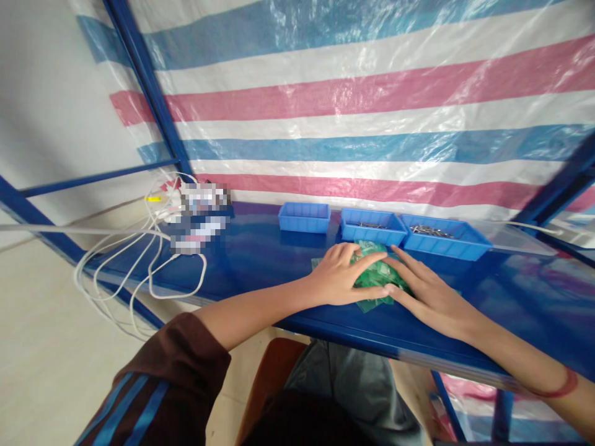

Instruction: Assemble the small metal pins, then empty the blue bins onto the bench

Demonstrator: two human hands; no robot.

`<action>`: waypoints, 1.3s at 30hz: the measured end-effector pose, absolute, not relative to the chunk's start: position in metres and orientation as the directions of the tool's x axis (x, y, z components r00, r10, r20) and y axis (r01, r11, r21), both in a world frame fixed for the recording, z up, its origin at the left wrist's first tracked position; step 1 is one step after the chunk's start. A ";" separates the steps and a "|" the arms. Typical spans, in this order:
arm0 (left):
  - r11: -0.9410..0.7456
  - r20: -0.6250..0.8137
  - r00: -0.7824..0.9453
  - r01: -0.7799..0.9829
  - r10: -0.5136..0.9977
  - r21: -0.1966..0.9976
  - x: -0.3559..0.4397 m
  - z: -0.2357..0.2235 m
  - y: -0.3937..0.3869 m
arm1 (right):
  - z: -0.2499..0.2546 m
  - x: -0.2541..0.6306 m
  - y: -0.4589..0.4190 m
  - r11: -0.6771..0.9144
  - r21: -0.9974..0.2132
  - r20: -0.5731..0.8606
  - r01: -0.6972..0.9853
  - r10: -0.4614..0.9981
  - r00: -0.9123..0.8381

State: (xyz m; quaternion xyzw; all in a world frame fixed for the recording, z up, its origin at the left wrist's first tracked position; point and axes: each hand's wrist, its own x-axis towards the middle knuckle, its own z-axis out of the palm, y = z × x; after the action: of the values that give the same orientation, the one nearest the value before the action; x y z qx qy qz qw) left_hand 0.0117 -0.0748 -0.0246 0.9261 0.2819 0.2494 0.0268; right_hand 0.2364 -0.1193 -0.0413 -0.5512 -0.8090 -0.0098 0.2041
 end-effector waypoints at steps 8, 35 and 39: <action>-0.854 0.363 0.774 0.494 0.518 0.166 0.019 -0.029 -0.073 | -0.043 0.207 -0.086 0.331 -0.570 0.341 0.752 0.928 -0.150; -0.897 0.382 0.836 0.441 0.393 -0.043 0.030 -0.021 -0.076 | -0.022 0.247 -0.013 0.254 0.316 0.436 0.914 0.817 -0.377; -0.889 0.374 0.825 0.458 0.423 -0.004 0.030 -0.021 -0.075 | -0.005 0.240 -0.023 0.272 0.263 0.447 0.926 0.816 -0.367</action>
State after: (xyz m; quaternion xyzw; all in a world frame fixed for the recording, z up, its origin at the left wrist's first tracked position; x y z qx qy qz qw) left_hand 0.0299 -0.0749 -0.0210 0.9542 0.2310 0.1844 -0.0470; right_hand 0.2404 -0.0226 -0.0046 -0.5513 -0.7896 -0.2448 0.1121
